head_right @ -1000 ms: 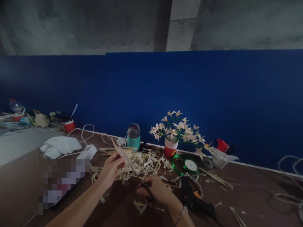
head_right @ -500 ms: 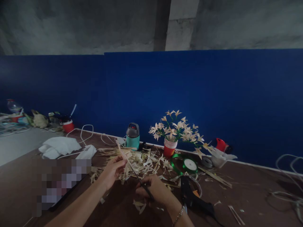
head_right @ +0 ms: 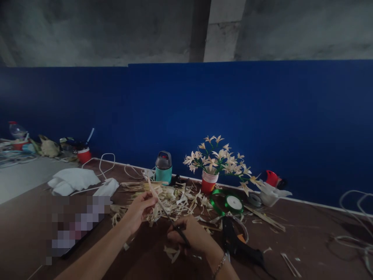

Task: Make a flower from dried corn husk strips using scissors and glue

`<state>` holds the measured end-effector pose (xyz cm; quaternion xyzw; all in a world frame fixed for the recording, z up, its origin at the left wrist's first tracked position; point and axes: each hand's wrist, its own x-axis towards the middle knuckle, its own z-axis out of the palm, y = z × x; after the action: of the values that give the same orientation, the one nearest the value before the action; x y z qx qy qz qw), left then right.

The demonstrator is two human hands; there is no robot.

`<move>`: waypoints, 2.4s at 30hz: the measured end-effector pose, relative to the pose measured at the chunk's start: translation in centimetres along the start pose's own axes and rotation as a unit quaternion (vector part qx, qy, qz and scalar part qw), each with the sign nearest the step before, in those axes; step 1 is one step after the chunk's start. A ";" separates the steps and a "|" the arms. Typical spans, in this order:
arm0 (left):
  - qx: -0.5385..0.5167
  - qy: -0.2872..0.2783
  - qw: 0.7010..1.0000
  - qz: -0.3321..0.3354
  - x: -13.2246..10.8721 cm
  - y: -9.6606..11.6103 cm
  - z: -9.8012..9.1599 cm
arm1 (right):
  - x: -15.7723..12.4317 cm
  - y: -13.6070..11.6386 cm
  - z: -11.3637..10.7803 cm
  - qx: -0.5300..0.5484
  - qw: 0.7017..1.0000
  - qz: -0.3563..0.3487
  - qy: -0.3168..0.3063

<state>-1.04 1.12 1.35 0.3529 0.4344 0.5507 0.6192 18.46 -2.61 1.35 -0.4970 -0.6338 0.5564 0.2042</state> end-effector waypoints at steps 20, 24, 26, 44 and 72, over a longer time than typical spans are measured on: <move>0.000 -0.012 1.000 0.013 0.4 -0.5 -0.3 | -0.3 0.0 -0.5 -0.041 0.999 0.008 0.011; -0.042 0.009 0.999 0.026 0.4 -0.5 -0.2 | -0.5 -0.2 -0.6 0.018 1.000 0.009 -0.020; -0.061 0.015 0.997 0.033 0.3 -0.5 0.0 | -0.3 -0.2 -0.5 0.090 0.996 -0.001 -0.002; -0.027 -0.012 1.000 0.007 -2.1 -2.7 2.4 | 1.4 -0.2 1.6 0.376 0.902 -0.107 0.184; 0.028 -0.118 0.992 -0.015 -1.9 -2.8 2.1 | 1.5 -0.3 0.6 0.372 0.885 -0.131 0.246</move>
<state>1.88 -1.07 -0.16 0.4262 0.3788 0.4832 0.6644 17.21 -1.62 1.02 -0.4177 -0.3693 0.5793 0.5946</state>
